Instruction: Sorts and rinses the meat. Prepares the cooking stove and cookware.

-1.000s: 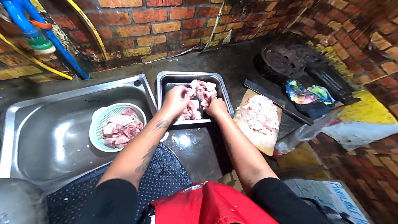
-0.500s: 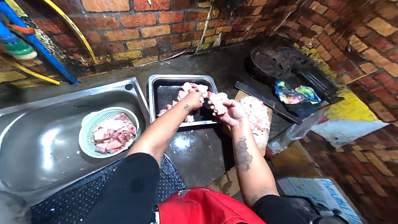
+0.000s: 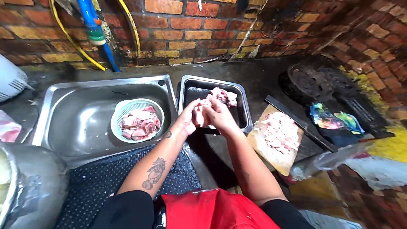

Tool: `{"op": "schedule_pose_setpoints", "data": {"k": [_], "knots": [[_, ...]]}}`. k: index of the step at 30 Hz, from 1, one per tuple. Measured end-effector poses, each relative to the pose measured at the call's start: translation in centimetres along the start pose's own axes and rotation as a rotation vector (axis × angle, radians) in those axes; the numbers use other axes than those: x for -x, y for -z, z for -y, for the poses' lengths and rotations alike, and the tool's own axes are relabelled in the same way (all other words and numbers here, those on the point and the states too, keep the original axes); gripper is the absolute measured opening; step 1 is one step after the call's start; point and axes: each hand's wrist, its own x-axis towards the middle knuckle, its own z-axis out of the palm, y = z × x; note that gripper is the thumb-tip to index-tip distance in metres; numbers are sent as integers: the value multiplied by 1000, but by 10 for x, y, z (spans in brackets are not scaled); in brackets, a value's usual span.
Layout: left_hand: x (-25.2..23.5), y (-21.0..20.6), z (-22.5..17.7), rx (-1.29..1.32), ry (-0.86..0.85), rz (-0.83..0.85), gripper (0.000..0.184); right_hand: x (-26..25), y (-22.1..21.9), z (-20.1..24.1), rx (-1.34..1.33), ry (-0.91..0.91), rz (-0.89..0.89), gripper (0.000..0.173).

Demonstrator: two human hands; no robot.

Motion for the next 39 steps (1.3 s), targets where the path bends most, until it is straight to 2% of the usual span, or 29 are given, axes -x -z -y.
{"op": "schedule_pose_setpoints", "data": {"k": [2, 4, 6, 7, 9, 12, 13, 15, 17, 19, 21, 24, 26, 28, 30, 32, 34, 36, 37, 39], "knots": [[1, 13, 1, 70, -31, -60, 34, -1, -11, 0, 76, 84, 16, 26], [3, 24, -5, 156, -69, -181, 24, -5, -12, -1, -76, 69, 7, 26], [4, 33, -21, 212, -142, -293, 21, -19, 3, -9, -237, 62, -85, 25], [6, 41, -30, 215, -181, -326, 21, -27, 16, -16, -215, 71, -160, 25], [15, 63, -47, 184, -248, -371, 15, -34, 50, -32, 58, 10, -235, 27], [26, 97, -64, 171, -290, -472, 15, -37, 86, -52, 502, -287, -88, 28], [30, 103, -67, 188, -306, -495, 15, -40, 89, -58, 563, -356, -60, 27], [37, 105, -67, 229, -349, -528, 20, -52, 84, -62, 583, -356, -102, 27], [43, 105, -62, 305, -351, -479, 31, -72, 69, -64, 539, -256, -169, 29], [44, 105, -55, 361, -349, -345, 42, -94, 54, -70, 532, -184, -146, 37], [45, 107, -50, 390, -352, -204, 46, -115, 40, -74, 609, -194, -73, 44], [48, 106, -53, 403, -314, -148, 49, -134, 22, -78, 793, -262, 2, 43], [51, 108, -57, 340, -279, -161, 48, -139, 18, -73, 824, -310, 10, 38], [54, 114, -63, 224, -253, -235, 43, -139, 15, -67, 741, -309, -29, 36], [55, 120, -72, 77, -211, -385, 33, -136, 4, -50, 553, -201, -130, 32], [53, 127, -75, -61, -210, -598, 28, -128, -19, -27, 332, -59, -130, 29], [49, 141, -74, -212, -259, -717, 44, -114, -50, -2, 147, 26, 32, 30], [48, 146, -75, -399, -283, -772, 71, -100, -73, 19, 99, 97, 197, 32], [50, 143, -77, -478, -284, -782, 78, -97, -80, 23, 161, 154, 210, 32], [58, 132, -83, -587, -300, -813, 79, -97, -75, 25, 345, 235, 145, 31]]}}
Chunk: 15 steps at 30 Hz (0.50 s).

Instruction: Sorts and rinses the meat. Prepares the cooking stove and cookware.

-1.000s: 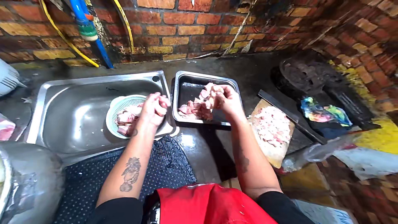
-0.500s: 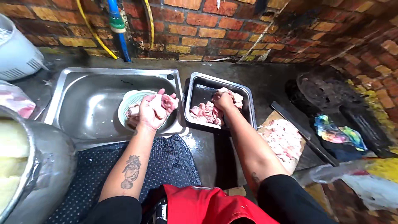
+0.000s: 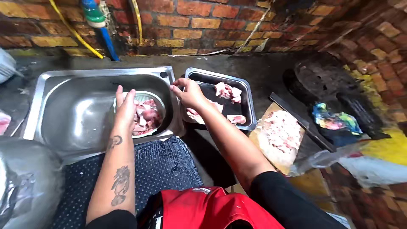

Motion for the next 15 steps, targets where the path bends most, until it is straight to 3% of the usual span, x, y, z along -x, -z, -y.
{"op": "schedule_pose_setpoints", "data": {"k": [2, 4, 7, 9, 10, 15], "knots": [[9, 7, -10, -18, -6, 7, 73, -5, 20, -18, 182, -65, -91, 30], [12, 14, -12, -14, -21, -2, 65, -11, 47, -47, 319, -267, -170, 35], [14, 14, -12, -10, -24, -18, 60, -9, 74, -102, 500, -559, -109, 66], [15, 6, -11, -10, -17, 21, 59, -1, 76, -136, 608, -579, -1, 92], [15, -1, -10, -23, -13, 40, 59, 2, 74, -147, 656, -558, 31, 95], [20, -40, -6, -79, -9, 177, 47, 2, 70, -145, 756, -499, 152, 71]]}}
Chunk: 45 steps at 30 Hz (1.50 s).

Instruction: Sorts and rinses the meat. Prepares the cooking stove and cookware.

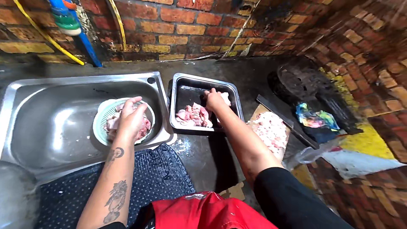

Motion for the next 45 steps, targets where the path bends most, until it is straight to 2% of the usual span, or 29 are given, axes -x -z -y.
{"op": "schedule_pose_setpoints", "data": {"k": [3, 5, 7, 9, 11, 13, 15, 17, 18, 20, 22, 24, 26, 29, 31, 33, 35, 37, 39, 41, 42, 45], "knots": [[10, -27, -18, 55, -63, 130, 36, -3, 3, -4, -12, -7, 37, 73], [15, -42, -32, 177, -58, 234, 30, -8, 3, -15, -132, 0, 25, 66], [16, -56, -41, 310, -9, 319, 30, -8, 8, -20, -417, -20, -37, 49], [10, -72, -43, 403, 52, 357, 35, 6, 28, -10, -721, -37, -84, 44], [3, -89, -42, 462, 140, 397, 45, 31, 52, 5, -1000, 81, -23, 45], [-4, -104, -40, 535, 227, 466, 51, 54, 78, 18, -1194, 240, 128, 42], [-7, -113, -38, 633, 265, 480, 45, 58, 97, 15, -1137, 241, 115, 42], [-9, -114, -35, 774, 282, 478, 38, 39, 98, -6, -829, 124, -25, 40], [-9, -110, -33, 826, 293, 492, 35, 27, 91, -20, -625, 66, -50, 42], [-7, -102, -28, 877, 320, 504, 32, 13, 62, -42, -287, -39, 19, 46], [-5, -95, -25, 908, 308, 518, 34, 15, 27, -49, -95, -72, 73, 46], [-3, -90, -22, 914, 267, 554, 39, 23, 3, -47, -4, -83, 18, 43], [0, -87, -21, 915, 244, 587, 44, 27, -6, -44, -7, -108, -61, 37], [3, -83, -21, 854, 223, 593, 48, 39, 14, -25, -333, -98, -220, 38], [3, -82, -22, 808, 211, 589, 51, 57, 36, 4, -583, 18, -381, 40], [5, -81, -21, 782, 177, 584, 51, 81, 46, 41, -753, 243, -477, 46], [8, -82, -22, 809, 135, 501, 45, 107, 43, 77, -712, 473, -358, 60], [11, -76, -26, 906, 131, 372, 36, 129, 34, 103, -619, 657, -134, 65], [7, -56, -19, 958, 111, 254, 28, 135, 32, 107, -699, 783, -48, 53], [-5, -25, -1, 856, 56, 138, 27, 122, 42, 87, -753, 742, -90, 38], [-12, -8, 7, 723, 15, 69, 28, 110, 47, 70, -716, 652, -130, 35], [-30, 39, 27, 127, -38, -104, 55, 69, 48, 7, -466, 230, -159, 41]]}}
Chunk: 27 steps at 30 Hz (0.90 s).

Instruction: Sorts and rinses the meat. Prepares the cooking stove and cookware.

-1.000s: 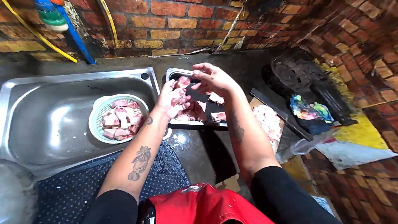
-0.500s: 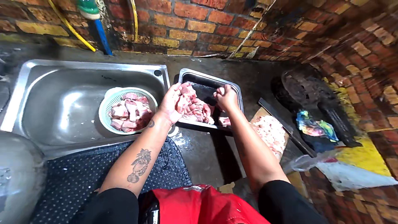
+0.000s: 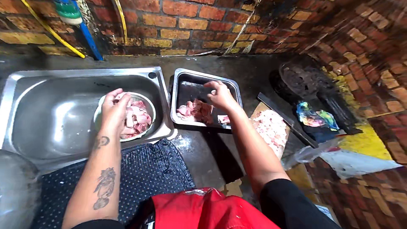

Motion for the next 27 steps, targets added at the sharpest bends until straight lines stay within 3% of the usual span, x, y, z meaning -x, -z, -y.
{"op": "schedule_pose_setpoints", "data": {"k": [2, 4, 6, 9, 11, 15, 17, 19, 21, 25, 27], "knots": [[-9, 15, 7, -265, 53, 0, 65, -12, -4, -42, 135, -224, 33, 52], [-14, 15, 11, -381, 92, 7, 63, -17, -17, -71, 219, -344, 101, 58], [-10, 2, 7, -434, 14, -16, 51, -21, -26, -84, 258, -379, 111, 54], [11, -40, -17, -474, -210, 78, 37, -28, -14, -79, 264, -357, -2, 46], [25, -79, -30, -530, -362, 245, 32, -36, -6, -77, 291, -335, -82, 51], [39, -170, -44, -684, -616, 745, 27, -50, -15, -101, 329, -225, 75, 66], [40, -212, -47, -797, -604, 928, 31, -45, -19, -97, 370, -249, 134, 67], [37, -246, -43, -1009, -577, 992, 40, -36, -20, -90, 357, -274, 169, 58], [44, -266, -47, -1263, -491, 986, 40, -22, -21, -87, 326, -322, 161, 55], [60, -291, -57, -1592, -341, 927, 31, -10, -24, -95, 218, -413, 143, 71], [61, -300, -53, -1700, -348, 922, 33, -8, -16, -104, 94, -421, 177, 58]]}}
